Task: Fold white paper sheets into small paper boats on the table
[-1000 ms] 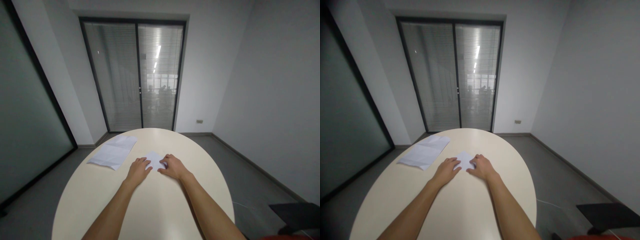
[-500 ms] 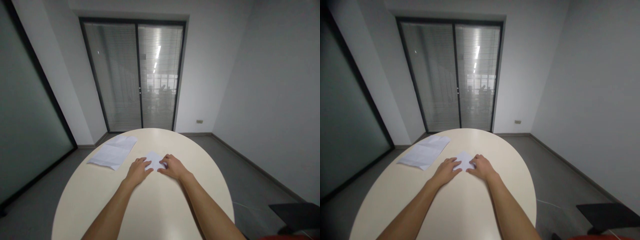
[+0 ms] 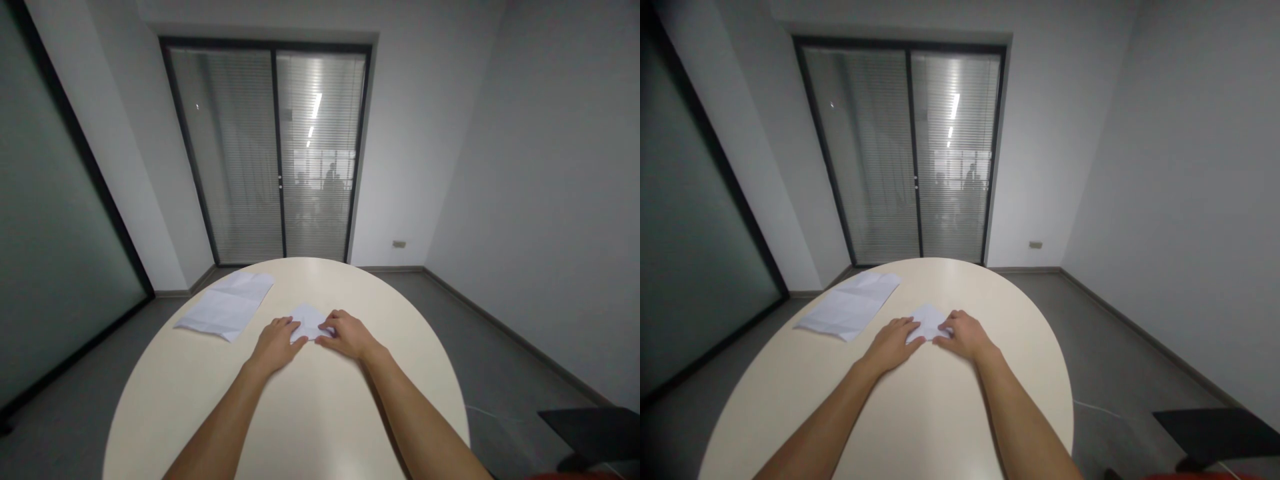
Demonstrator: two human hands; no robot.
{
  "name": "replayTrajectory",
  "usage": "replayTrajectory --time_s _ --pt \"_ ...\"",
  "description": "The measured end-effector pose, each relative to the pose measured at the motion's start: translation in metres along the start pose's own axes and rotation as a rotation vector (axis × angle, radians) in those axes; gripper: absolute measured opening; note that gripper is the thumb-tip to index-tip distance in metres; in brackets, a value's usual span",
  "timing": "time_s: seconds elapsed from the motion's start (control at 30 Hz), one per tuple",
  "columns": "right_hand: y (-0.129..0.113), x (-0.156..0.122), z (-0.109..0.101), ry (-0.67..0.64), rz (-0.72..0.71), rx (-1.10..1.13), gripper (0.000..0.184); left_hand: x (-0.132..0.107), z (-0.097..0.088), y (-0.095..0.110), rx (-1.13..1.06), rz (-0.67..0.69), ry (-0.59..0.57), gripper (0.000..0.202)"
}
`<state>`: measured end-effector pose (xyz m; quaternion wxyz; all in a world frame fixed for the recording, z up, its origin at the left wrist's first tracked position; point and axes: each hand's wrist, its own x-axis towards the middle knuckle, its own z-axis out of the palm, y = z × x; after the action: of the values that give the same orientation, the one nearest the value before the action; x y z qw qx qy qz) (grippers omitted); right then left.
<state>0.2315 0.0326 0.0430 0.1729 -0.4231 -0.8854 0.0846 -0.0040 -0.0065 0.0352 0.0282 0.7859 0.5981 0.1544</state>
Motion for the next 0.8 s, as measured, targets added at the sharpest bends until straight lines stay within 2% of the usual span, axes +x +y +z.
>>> replayTrajectory --time_s 0.17,0.43,0.8 --pt "0.005 0.001 0.0 -0.002 -0.037 0.02 0.041 0.0 -0.002 -0.003 -0.059 0.025 -0.001 0.042" --pt "0.004 -0.001 -0.008 -0.021 0.033 0.018 0.036 0.0 -0.005 -0.004 -0.074 -0.033 -0.003 0.027" --pt "0.011 -0.001 -0.006 -0.009 0.116 -0.04 0.041 0.005 0.003 -0.014 -0.099 -0.129 0.052 0.027"
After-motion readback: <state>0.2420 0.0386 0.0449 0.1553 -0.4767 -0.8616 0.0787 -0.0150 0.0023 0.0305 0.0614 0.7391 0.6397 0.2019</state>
